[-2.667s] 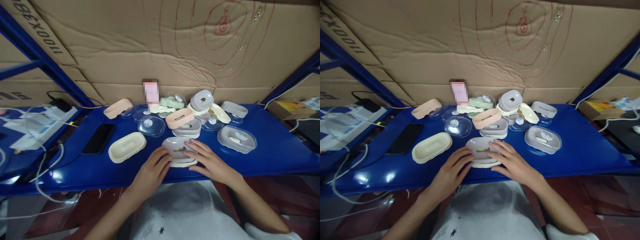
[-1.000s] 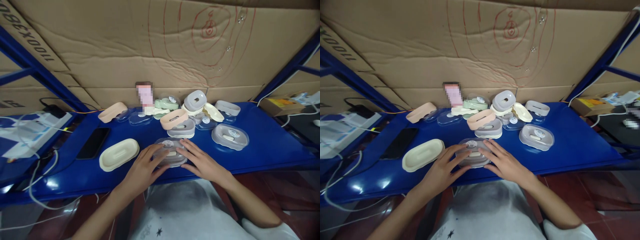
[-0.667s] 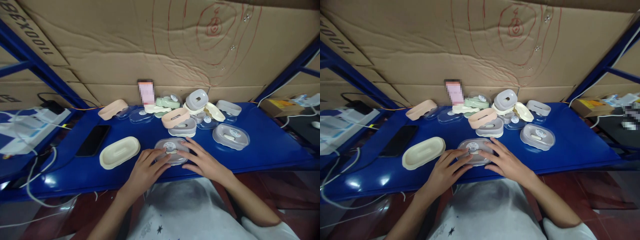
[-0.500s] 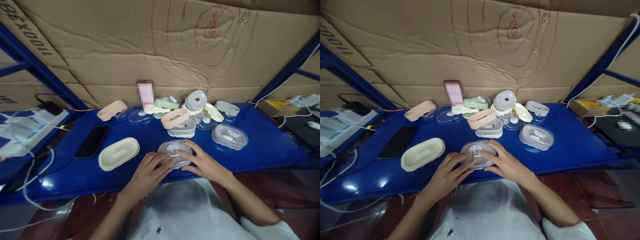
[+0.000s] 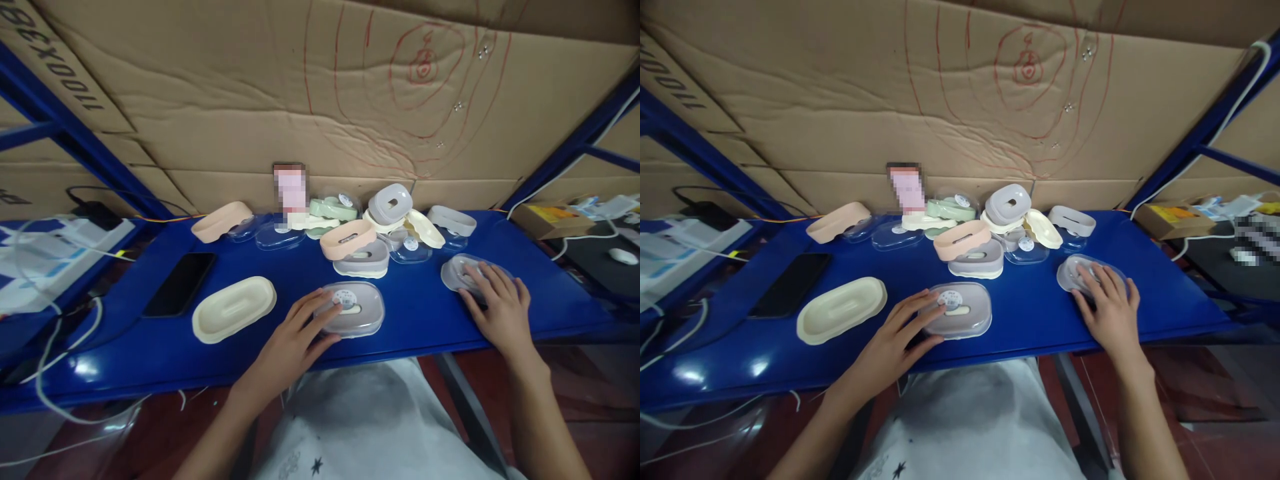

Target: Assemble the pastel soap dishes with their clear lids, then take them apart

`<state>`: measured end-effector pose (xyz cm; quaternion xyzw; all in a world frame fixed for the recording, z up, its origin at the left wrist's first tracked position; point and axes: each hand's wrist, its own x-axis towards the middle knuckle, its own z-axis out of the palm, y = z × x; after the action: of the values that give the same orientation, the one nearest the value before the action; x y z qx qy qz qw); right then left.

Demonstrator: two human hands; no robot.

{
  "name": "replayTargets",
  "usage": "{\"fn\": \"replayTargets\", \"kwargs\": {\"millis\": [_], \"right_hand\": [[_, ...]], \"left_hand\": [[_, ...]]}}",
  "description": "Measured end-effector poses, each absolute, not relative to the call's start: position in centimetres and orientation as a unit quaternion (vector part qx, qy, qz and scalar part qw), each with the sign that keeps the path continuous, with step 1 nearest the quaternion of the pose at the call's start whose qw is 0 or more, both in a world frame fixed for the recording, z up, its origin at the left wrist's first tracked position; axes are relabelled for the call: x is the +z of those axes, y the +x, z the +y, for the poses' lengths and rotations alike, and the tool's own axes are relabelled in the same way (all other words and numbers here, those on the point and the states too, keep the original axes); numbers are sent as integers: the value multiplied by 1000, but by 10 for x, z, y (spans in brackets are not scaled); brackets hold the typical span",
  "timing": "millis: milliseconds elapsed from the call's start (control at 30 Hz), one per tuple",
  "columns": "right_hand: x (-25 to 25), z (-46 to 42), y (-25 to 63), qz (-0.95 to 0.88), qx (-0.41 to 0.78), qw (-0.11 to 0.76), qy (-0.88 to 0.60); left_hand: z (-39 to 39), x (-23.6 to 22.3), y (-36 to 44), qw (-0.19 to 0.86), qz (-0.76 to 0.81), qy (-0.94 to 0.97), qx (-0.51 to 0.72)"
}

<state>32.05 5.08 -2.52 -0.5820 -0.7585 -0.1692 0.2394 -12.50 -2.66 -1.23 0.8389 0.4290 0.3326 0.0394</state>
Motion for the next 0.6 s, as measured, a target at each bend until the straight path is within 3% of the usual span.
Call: {"fn": "replayTargets", "kwargs": {"millis": [233, 433, 600], "right_hand": [[-1, 75, 308, -761, -146, 275, -570], [8, 27, 184, -950, 35, 168, -260], [3, 12, 202, -932, 34, 175, -314]], "left_hand": [[-29, -11, -127, 34, 410, 868, 278], [-31, -8, -120, -30, 386, 897, 213], [-50, -2, -152, -125, 500, 819, 251]]}}
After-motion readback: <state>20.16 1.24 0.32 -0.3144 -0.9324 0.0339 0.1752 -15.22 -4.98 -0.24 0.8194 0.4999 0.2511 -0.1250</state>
